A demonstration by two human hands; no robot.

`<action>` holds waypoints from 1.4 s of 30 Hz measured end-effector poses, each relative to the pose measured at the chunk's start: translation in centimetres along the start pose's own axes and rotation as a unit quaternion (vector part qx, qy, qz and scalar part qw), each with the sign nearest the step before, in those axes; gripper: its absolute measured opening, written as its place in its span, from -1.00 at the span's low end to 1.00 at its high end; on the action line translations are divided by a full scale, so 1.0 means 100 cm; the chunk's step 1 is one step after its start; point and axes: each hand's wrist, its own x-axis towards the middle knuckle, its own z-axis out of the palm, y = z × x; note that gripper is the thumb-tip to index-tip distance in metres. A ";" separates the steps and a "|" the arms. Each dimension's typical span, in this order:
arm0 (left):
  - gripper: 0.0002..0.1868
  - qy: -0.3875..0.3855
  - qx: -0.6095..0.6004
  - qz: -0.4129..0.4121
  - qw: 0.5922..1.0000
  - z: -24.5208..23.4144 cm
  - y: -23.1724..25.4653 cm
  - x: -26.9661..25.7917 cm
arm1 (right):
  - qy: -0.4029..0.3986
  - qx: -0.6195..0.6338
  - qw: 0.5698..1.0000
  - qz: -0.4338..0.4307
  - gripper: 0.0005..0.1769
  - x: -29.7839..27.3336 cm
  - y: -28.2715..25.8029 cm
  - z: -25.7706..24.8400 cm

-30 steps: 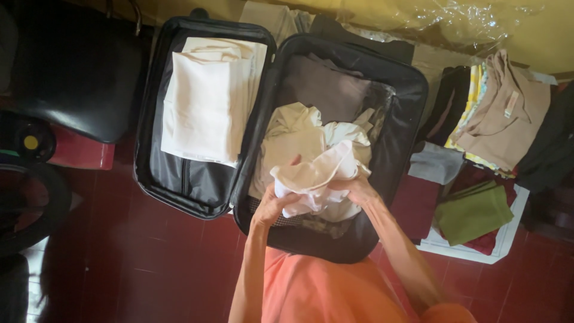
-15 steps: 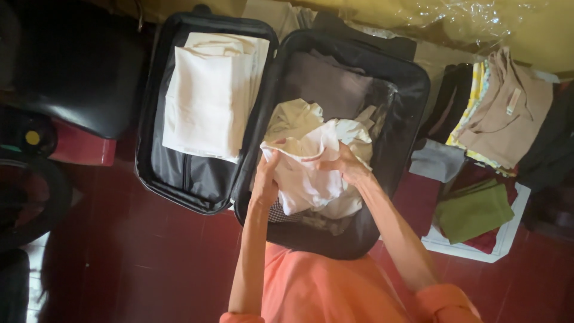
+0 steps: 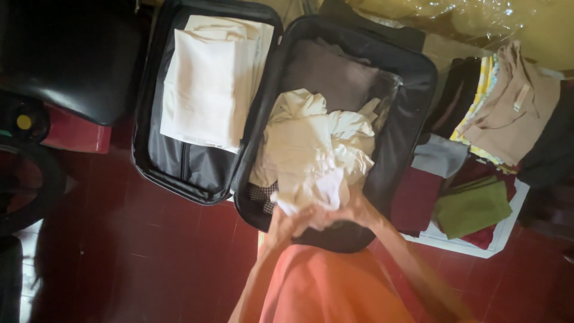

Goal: Packing various folded clothes and textiles into a suitcase.

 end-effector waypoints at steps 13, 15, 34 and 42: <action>-0.51 -0.143 -0.043 -0.028 0.988 -0.003 -0.013 -0.011 | 0.030 -0.155 0.987 -0.017 -0.50 -0.024 0.082 -0.018; -0.55 -0.152 -0.075 -0.035 0.985 -0.021 -0.004 0.012 | 0.051 -0.210 0.969 -0.121 -0.42 0.013 0.081 -0.023; -0.48 -0.199 -0.161 -0.182 0.949 -0.035 0.060 0.071 | -0.081 -0.492 0.820 -0.279 -0.53 0.185 0.030 -0.006; -0.42 -0.205 -0.101 -0.126 0.965 -0.017 0.088 0.096 | -0.013 -0.411 0.849 -0.331 -0.46 0.229 -0.126 -0.030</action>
